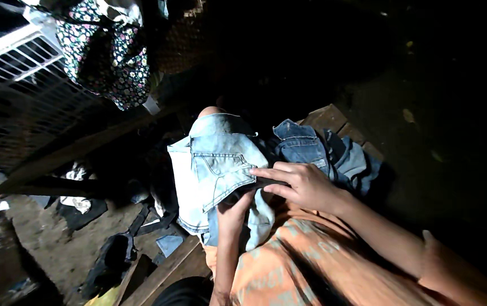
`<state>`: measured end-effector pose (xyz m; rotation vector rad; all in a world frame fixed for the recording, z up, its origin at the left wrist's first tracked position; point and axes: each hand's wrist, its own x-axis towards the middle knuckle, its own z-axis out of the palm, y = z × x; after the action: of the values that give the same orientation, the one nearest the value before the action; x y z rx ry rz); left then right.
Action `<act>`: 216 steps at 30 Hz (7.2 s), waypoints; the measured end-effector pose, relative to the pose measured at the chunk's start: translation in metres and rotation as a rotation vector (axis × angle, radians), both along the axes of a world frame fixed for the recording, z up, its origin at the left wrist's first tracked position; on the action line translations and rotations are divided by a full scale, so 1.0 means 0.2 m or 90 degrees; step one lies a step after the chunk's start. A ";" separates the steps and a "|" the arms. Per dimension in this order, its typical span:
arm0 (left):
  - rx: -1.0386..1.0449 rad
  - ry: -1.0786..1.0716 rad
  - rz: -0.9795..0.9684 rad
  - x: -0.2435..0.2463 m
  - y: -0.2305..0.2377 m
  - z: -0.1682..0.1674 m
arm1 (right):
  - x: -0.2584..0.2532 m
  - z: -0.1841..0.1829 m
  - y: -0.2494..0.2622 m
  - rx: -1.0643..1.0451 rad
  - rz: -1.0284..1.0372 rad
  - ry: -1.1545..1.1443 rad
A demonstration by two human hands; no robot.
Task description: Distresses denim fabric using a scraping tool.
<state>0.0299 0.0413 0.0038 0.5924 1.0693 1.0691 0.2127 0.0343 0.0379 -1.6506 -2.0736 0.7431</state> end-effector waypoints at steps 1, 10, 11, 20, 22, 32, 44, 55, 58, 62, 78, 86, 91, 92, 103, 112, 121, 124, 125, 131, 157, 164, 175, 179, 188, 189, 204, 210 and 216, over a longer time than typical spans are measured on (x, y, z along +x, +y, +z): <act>0.000 0.004 0.004 0.00 0.00 0.00 | -0.01 -0.01 0.01 0.000 -0.003 -0.002; 0.021 0.056 -0.044 0.00 0.01 -0.02 | 0.05 0.03 0.14 -0.381 -0.034 0.483; 0.003 0.045 -0.042 0.00 0.02 -0.01 | 0.05 0.04 0.15 -0.406 -0.024 0.491; -0.005 -0.028 -0.062 -0.03 0.02 -0.02 | 0.02 0.10 0.06 -0.219 0.020 0.133; 0.003 0.002 -0.074 -0.03 0.02 -0.02 | 0.03 0.07 0.09 -0.294 -0.038 0.313; -0.036 -0.003 -0.040 -0.01 0.03 0.01 | 0.07 0.04 0.12 -0.359 -0.073 0.478; -0.003 -0.028 -0.034 -0.04 0.00 0.00 | 0.01 -0.02 0.35 -0.498 0.007 0.440; -0.014 -0.006 -0.028 -0.05 -0.01 -0.01 | -0.01 0.05 0.06 0.014 0.126 -0.016; 0.014 -0.026 -0.017 -0.05 -0.01 0.00 | 0.00 0.01 0.05 0.028 0.114 0.002; 0.001 -0.030 -0.015 -0.03 0.01 -0.01 | -0.01 -0.05 0.05 0.086 0.081 0.011; 0.029 0.003 -0.005 -0.04 0.00 -0.01 | 0.02 0.01 0.06 -0.035 0.072 0.044; 0.010 0.010 0.067 -0.04 -0.01 0.05 | -0.01 -0.05 0.10 -0.012 0.080 0.158; 0.064 0.029 0.104 -0.05 -0.04 0.02 | -0.04 -0.01 0.16 0.040 0.179 0.060; 0.076 0.054 0.111 -0.05 -0.05 0.02 | -0.04 -0.02 0.17 0.054 0.192 0.044; -0.045 0.086 0.274 -0.10 -0.02 0.06 | -0.19 -0.17 0.33 -0.023 0.165 0.272; -0.109 0.063 0.328 -0.17 0.02 0.05 | -0.19 -0.04 0.40 -0.136 0.261 0.158; -0.049 0.046 0.310 -0.13 0.02 0.00 | -0.24 -0.09 0.36 0.053 0.285 -0.020; -0.057 0.059 0.301 -0.12 0.01 -0.02 | -0.25 -0.15 0.33 0.087 0.249 -0.008; -0.059 0.062 0.300 -0.12 0.01 -0.01 | -0.25 -0.16 0.32 0.111 0.241 -0.007; -0.100 0.053 0.310 -0.14 0.02 0.03 | -0.21 -0.23 0.41 0.210 0.141 0.073; -0.055 0.077 0.144 -0.16 0.03 0.01 | -0.19 -0.18 0.35 0.139 0.226 -0.018; -0.041 0.051 0.141 -0.19 0.03 0.00 | -0.13 -0.18 0.38 -0.051 0.307 0.157; 0.005 0.140 0.065 -0.22 0.02 -0.02 | -0.12 -0.13 0.44 -0.182 0.361 0.257; -0.002 0.150 0.054 -0.23 0.02 -0.01 | -0.12 -0.12 0.48 -0.230 0.377 0.312; 0.036 0.188 0.050 -0.23 0.01 -0.02 | -0.10 -0.11 0.52 -0.165 0.412 0.172; 0.038 0.191 0.051 -0.23 0.01 -0.03 | -0.10 -0.11 0.51 -0.142 0.410 0.153; -0.109 0.091 0.135 -0.19 0.07 0.03 | -0.15 -0.27 0.51 0.197 0.179 0.011; -0.099 0.067 0.155 -0.20 0.07 0.01 | -0.14 -0.14 0.46 -0.135 0.297 0.225; -0.035 0.100 0.148 -0.19 0.03 -0.01 | -0.14 -0.11 0.46 -0.102 0.356 0.095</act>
<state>-0.0088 0.0467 0.0011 0.5229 1.3249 1.2042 0.1854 0.1261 0.0152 -1.0348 -2.4354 1.1925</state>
